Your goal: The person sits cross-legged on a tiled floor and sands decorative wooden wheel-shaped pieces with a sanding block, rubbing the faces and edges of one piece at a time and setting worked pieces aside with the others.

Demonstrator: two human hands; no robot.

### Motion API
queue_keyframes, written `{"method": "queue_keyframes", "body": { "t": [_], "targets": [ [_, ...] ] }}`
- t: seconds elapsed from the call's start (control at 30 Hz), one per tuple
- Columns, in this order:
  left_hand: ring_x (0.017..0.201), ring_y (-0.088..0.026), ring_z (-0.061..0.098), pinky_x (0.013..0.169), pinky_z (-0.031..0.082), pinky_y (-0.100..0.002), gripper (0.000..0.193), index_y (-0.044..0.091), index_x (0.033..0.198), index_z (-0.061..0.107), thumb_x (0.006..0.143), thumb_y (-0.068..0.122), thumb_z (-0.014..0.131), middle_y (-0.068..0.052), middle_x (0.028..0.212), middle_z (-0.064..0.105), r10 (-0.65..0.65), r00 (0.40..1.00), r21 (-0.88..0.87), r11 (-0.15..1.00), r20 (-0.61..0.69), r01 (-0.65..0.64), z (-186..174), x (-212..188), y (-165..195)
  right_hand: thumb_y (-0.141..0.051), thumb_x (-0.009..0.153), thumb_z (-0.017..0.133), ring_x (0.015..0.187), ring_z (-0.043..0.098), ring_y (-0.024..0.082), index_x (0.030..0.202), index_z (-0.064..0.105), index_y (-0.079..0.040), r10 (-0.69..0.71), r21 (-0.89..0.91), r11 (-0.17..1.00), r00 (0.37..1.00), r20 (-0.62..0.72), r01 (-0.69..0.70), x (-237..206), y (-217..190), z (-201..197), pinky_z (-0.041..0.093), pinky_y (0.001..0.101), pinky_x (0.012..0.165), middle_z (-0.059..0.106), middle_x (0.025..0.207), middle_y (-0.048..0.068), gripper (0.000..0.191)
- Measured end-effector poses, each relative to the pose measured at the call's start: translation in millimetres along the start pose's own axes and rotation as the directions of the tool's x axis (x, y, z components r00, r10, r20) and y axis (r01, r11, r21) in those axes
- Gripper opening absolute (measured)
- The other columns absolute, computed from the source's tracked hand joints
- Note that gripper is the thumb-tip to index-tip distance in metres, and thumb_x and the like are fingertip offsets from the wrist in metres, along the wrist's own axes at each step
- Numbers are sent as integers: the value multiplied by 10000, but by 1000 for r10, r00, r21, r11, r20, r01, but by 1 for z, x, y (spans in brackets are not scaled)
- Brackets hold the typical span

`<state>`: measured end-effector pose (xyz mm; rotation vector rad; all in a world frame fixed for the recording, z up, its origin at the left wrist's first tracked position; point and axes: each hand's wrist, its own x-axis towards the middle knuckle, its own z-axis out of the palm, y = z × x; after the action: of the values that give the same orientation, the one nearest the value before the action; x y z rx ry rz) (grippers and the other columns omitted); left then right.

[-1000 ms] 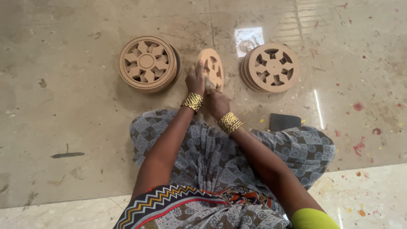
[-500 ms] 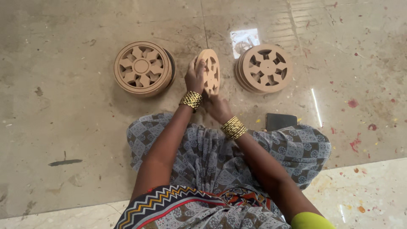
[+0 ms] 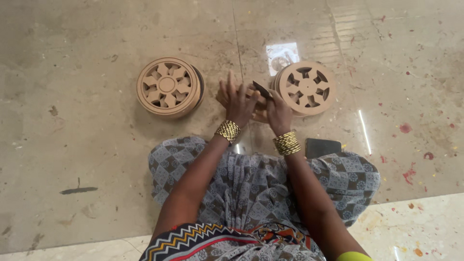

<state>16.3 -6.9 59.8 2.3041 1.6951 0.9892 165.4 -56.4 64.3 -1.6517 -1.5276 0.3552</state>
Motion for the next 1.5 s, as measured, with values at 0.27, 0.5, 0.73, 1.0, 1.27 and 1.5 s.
{"method": "queue_keyframes", "body": {
  "t": [0.27,0.5,0.73,1.0,1.27,1.5],
  "targets": [
    [1208,-329,671,999,515,-356,643,120,1555,371,987,396,492,-205,1418,613,-465,844,-657,552,269,514,10,6,-35,-167,1005,647,706,728,218,1270,723,-170,18,31,999,963,271,-27,-54,-21,46,607,372,683,766,955,114,275],
    [1169,-331,667,942,546,-414,629,143,1586,401,1090,524,342,-193,1424,620,-466,845,-660,552,261,509,-8,-4,-51,-128,959,634,791,708,314,1380,642,-141,-240,72,969,968,73,235,-50,-30,77,591,404,673,680,1104,159,422],
    [974,-297,746,809,600,-392,626,72,1537,448,1064,479,505,-234,1314,683,-248,969,-629,752,7,197,-4,-13,-46,-226,1013,678,851,709,334,1257,718,-206,15,-168,986,985,174,14,-9,-4,78,574,425,742,698,1080,130,248],
    [947,-365,745,775,600,-406,589,58,1426,583,1083,526,479,-239,1060,759,-454,849,-501,686,272,527,3,11,-42,-199,1002,589,791,693,289,1386,638,-172,-132,-26,991,990,52,133,9,-11,88,566,404,655,660,1055,113,388],
    [1082,-322,750,874,612,-395,590,8,1473,538,1068,421,657,-237,1229,736,-152,979,-556,830,-136,52,1,-7,-45,-224,1004,624,852,726,312,1145,752,-148,154,-205,973,958,243,-105,6,18,76,556,417,708,722,1056,137,204],
    [849,-183,761,702,667,-313,548,22,1383,549,926,274,714,-160,1129,710,-522,819,-946,67,238,317,-21,17,-39,-239,1044,552,910,747,291,1205,672,-45,528,375,655,753,392,-655,15,56,33,608,423,753,757,1036,173,278]
  ]
}}
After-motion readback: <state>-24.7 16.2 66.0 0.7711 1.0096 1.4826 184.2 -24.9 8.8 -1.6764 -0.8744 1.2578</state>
